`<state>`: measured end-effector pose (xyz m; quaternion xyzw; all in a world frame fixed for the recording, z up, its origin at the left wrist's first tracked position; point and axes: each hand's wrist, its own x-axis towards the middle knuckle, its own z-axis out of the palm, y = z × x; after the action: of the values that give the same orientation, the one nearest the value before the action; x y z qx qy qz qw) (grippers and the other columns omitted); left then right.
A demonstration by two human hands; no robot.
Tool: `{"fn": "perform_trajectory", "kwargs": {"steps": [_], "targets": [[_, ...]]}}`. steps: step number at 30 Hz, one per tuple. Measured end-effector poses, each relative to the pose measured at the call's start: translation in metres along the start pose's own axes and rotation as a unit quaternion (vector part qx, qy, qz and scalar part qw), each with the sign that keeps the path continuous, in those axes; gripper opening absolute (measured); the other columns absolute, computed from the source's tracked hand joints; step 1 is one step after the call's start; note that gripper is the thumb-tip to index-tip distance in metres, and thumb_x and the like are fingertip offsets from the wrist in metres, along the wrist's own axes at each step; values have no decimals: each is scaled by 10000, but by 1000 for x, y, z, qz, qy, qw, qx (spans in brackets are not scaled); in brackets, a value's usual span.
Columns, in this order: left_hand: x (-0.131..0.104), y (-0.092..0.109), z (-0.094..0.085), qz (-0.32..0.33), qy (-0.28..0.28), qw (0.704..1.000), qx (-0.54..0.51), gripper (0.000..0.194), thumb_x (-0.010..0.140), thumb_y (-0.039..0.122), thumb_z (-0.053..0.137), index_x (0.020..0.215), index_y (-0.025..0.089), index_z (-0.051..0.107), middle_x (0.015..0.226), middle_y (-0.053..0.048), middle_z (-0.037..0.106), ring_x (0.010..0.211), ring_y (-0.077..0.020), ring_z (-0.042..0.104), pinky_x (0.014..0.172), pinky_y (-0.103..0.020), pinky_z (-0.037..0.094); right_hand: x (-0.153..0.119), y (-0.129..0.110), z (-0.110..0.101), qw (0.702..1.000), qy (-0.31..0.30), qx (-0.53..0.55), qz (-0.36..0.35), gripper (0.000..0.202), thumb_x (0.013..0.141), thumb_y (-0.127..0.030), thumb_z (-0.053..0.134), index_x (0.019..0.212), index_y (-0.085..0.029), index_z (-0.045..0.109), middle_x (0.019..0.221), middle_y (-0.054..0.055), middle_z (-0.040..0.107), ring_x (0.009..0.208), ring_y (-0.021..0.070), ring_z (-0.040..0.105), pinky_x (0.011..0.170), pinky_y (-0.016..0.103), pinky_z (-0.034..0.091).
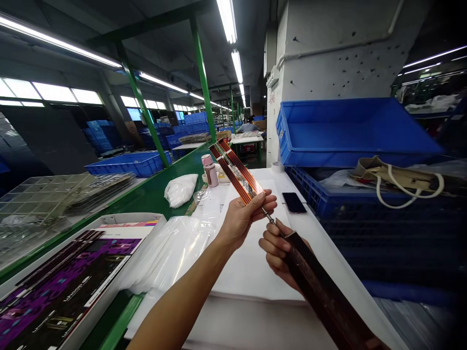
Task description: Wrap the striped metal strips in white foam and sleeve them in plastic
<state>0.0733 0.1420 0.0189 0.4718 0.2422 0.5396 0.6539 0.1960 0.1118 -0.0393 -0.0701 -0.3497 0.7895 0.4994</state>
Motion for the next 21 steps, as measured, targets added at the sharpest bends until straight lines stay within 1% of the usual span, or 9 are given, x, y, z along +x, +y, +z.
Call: {"fn": "perform_trajectory", "kwargs": {"steps": [4, 6, 9, 10, 11, 14, 16, 19, 21], "targets": [[-6, -2, 1, 30, 58, 997, 36, 323, 814, 353, 683, 1024, 109, 694, 973, -119, 711, 869, -191, 677, 819, -285, 531, 0, -1, -1, 957, 30, -285, -52, 353, 934, -448, 386, 666, -225, 438, 515, -56, 246, 457, 119, 200, 354, 218, 210], [-8, -2, 0, 55, 84, 992, 74, 339, 793, 363, 702, 991, 88, 694, 927, -126, 715, 803, -201, 686, 764, -285, 542, -1, -5, 4, 886, 68, -443, -121, 345, 920, -434, 459, 663, -206, 480, 557, -29, 366, 505, 118, 305, 448, 245, 288], [-7, 2, -5, 67, 81, 988, 115, 354, 777, 364, 719, 976, 72, 690, 890, -130, 715, 753, -208, 689, 700, -278, 548, -2, -19, 14, 743, 100, -631, -199, 330, 895, -402, 530, 647, -184, 545, 635, 10, 491, 603, 137, 416, 597, 291, 348], [-5, 6, -7, 60, 64, 990, 109, 345, 786, 358, 711, 987, 78, 690, 907, -127, 715, 759, -201, 689, 702, -272, 549, -1, -26, 17, 725, 97, -655, -189, 330, 899, -409, 522, 671, -179, 584, 646, 19, 523, 628, 149, 457, 635, 304, 367], [-3, 10, -9, 49, 40, 994, 92, 325, 798, 346, 701, 999, 90, 692, 933, -120, 714, 771, -188, 687, 713, -262, 549, 0, -32, 19, 748, 82, -640, -154, 325, 904, -417, 511, 726, -174, 633, 675, 31, 566, 669, 164, 507, 677, 314, 393], [5, 27, -11, 14, -45, 999, 5, 251, 834, 292, 664, 1034, 145, 698, 986, -72, 713, 802, -135, 676, 776, -234, 543, 8, -45, 23, 904, -10, -428, 12, 334, 901, -442, 503, 950, -173, 694, 878, 71, 676, 874, 206, 618, 813, 340, 457], [9, 38, -9, 0, -93, 995, -34, 228, 849, 284, 644, 1036, 167, 701, 979, -50, 715, 804, -119, 672, 794, -229, 541, 15, -46, 23, 956, -62, -272, 93, 319, 873, -462, 539, 984, -201, 684, 926, 60, 683, 858, 196, 642, 792, 348, 491], [11, 49, -5, 18, -103, 994, 9, 246, 856, 315, 633, 1036, 162, 702, 978, -59, 715, 807, -127, 673, 782, -233, 542, 22, -42, 28, 955, -86, -270, 84, 344, 834, -526, 580, 941, -213, 673, 763, 18, 639, 639, 153, 606, 626, 308, 491], [10, 54, -4, 55, -54, 991, 106, 279, 829, 337, 667, 1008, 127, 707, 938, -86, 719, 783, -148, 677, 744, -239, 543, 25, -42, 35, 893, -58, -447, -10, 350, 846, -518, 575, 845, -182, 674, 672, 8, 579, 598, 141, 548, 586, 283, 445]]}}
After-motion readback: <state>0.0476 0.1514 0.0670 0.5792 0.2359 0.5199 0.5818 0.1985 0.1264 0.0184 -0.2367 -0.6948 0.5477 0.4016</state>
